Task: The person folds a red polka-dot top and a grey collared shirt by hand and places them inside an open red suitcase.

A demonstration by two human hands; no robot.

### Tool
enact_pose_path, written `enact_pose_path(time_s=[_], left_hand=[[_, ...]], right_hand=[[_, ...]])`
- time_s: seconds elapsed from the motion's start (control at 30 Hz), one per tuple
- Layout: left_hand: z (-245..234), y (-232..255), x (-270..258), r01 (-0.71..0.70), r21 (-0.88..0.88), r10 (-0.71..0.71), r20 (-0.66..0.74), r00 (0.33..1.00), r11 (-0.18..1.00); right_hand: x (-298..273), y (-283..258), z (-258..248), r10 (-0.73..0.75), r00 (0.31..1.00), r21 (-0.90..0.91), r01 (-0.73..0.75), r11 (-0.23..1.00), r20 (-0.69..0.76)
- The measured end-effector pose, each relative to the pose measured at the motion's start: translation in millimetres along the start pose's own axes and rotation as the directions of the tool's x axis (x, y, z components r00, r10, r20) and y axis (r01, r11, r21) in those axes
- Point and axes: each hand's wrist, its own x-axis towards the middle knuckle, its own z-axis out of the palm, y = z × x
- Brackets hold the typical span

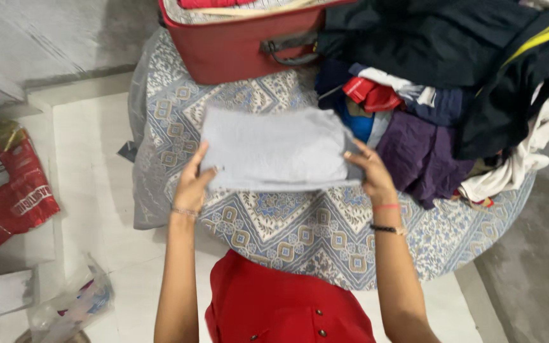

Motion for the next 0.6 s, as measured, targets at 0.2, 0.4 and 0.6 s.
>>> enact_pose_path(time_s=[0.2,0.4,0.6], left_hand=[[-27.5,-115.1,-40.8,0.275,0.156,-0.244,-0.192,0.951,0.949],[-39.3,-146.4,-42.6,0.134,0.238,-0.095,-0.17,0.981,0.962],[-42.6,-156.4,-37.1,0.005,0.679,0.176,-0.197,0.964,0.734]], right_hand=[[3.7,124.9,-20.7,0.25,0.959,-0.32,-0.28,0.905,-0.13],[-10.1,112.5,-22.5,0.171,0.982,-0.17,-0.184,0.968,-0.086],[-22.3,93.3,29.1,-0.477,0.877,-0.939,0.123,0.322,-0.049]])
